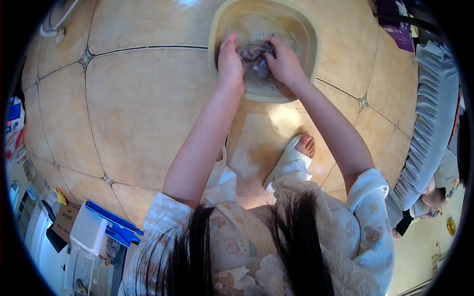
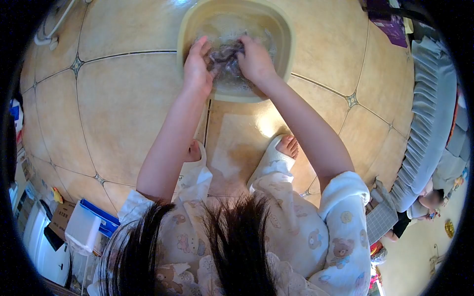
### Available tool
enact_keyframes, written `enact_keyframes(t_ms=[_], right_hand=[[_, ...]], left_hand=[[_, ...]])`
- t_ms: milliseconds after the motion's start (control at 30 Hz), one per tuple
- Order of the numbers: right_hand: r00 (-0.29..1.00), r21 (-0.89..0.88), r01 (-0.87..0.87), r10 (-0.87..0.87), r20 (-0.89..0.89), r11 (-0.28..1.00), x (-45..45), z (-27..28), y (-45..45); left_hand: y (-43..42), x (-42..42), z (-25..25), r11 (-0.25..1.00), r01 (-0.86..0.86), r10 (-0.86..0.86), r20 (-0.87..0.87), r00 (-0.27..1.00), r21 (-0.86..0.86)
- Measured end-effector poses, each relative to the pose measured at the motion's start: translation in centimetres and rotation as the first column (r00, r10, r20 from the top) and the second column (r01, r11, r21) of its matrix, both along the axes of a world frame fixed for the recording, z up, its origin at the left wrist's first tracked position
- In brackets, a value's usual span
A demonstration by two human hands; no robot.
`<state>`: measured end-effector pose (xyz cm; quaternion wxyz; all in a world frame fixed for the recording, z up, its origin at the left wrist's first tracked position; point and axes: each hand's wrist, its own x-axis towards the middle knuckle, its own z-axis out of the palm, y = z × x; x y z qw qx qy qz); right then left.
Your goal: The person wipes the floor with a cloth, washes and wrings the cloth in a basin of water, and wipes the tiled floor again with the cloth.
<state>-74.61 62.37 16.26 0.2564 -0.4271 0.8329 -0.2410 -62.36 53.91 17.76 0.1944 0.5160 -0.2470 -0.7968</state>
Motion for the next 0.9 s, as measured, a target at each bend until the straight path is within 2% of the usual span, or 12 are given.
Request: enact_keyframes(t_ms=[33,67,133,233,333,433,467,567,667,767,867,900], right_hand=[[0.995,-0.037,0.087,-0.088,-0.041,0.996,0.1,-0.4,0.0],[0.948,-0.027,0.213,-0.200,0.247,0.977,-0.2,-0.6,-0.1],[0.591,0.098,0.424,-0.357,0.723,0.900,-0.7,0.8,-1.1],[0.364,0.170,0.575,-0.436,0.823,0.801,0.7,4.3,-2.1],[0.782,-0.141,0.354,-0.210,0.587,0.925,2.4,6.4,-2.3],[0.977,-0.395,0.127,-0.047,0.206,0.910,4.2,8.0,-2.4],[0.970,-0.443,0.171,-0.072,0.232,0.880,4.9,9.1,-2.7],[0.995,-0.437,0.080,-0.043,0.092,0.896,4.6,9.5,-2.6],[0.997,-0.523,0.062,-0.028,0.073,0.850,5.3,10.6,-3.0],[0.996,-0.347,-0.030,0.056,0.068,0.938,4.6,10.6,-2.5],[0.997,-0.445,-0.055,0.077,0.032,0.894,4.7,9.9,-2.5],[0.996,-0.420,-0.048,0.076,0.051,0.906,4.7,9.9,-2.5]], left_hand=[[0.0,0.0,0.8,1.000,0.005,-0.005,0.009,1.000,0.013],[-0.1,0.1,1.7,1.000,0.009,-0.010,0.016,1.000,0.026],[-0.1,0.0,2.9,0.997,0.017,-0.016,-0.022,1.000,0.070],[0.3,-0.4,2.9,0.994,-0.013,0.029,-0.147,0.989,0.111],[1.7,-1.4,2.0,0.993,-0.116,0.117,-0.178,0.977,0.015],[2.9,-1.9,1.9,0.972,-0.211,0.181,-0.244,0.953,-0.104],[2.9,-1.6,1.5,0.971,-0.225,0.180,-0.360,0.915,-0.086],[2.7,-1.5,3.6,0.959,-0.274,0.223,-0.402,0.888,-0.074],[2.4,-1.1,3.5,0.968,-0.233,0.170,-0.440,0.882,-0.092],[2.4,-1.1,3.0,0.966,-0.247,0.184,-0.470,0.863,-0.077],[2.3,-1.4,3.6,0.969,-0.237,0.246,-0.380,0.892,0.069],[2.3,-1.4,3.8,0.967,-0.253,0.245,-0.392,0.887,0.032]])
